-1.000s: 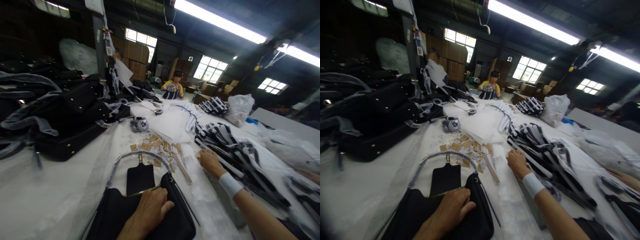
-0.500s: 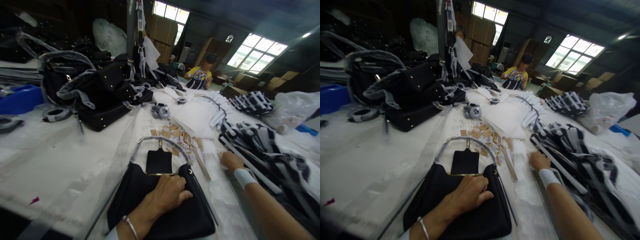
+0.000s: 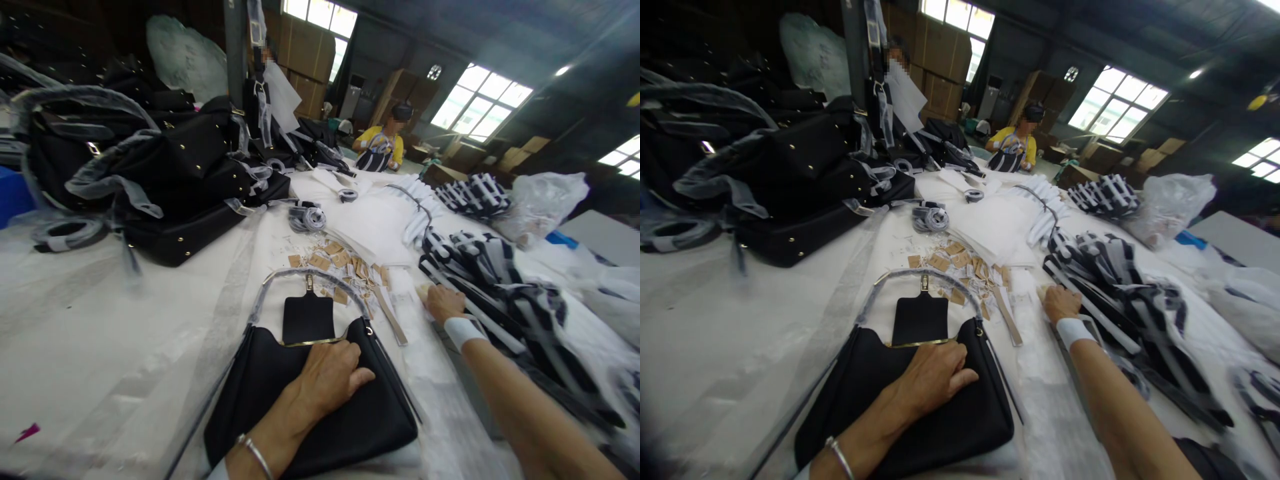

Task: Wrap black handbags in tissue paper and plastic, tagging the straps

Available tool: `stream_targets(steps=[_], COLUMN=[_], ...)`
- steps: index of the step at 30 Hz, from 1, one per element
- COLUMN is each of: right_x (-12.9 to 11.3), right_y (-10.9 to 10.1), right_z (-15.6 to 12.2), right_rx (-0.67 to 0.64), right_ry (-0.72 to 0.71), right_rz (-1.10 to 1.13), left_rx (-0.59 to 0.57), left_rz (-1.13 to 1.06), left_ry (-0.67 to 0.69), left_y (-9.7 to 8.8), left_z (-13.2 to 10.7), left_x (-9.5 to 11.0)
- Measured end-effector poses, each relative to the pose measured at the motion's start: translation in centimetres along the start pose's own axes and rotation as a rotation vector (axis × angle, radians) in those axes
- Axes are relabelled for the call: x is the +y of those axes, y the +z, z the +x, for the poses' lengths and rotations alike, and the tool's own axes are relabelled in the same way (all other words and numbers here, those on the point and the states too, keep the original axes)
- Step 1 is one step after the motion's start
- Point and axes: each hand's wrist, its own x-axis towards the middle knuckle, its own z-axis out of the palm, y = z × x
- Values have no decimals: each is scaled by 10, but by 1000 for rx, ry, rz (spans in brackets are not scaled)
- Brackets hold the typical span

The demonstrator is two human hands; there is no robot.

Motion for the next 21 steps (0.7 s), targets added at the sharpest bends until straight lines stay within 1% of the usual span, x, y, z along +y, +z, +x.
stream_targets(steps=[5, 9, 13, 17, 19, 21], right_x=[4, 5, -4, -21, -32, -47], right_y=[-19, -41, -60, -75, -81, -88], right_z=[-5, -8, -18, -38, -48, -53], right_rx=[63, 194, 316, 364, 392, 419], right_ry=[-9, -8, -21, -131, -216, -320], right_rz=[24, 49, 110, 201, 266, 351], left_rx=[-1, 21, 9, -13, -29, -48], left_rz=[-6, -21, -43, -68, -71, -60], left_ry=[-11, -18, -28, -65, -87, -109], left_y=[1, 4, 5, 4, 4, 6], left_z=[1, 1, 1, 1, 2, 3], left_x=[0, -1, -2, 0, 1, 0])
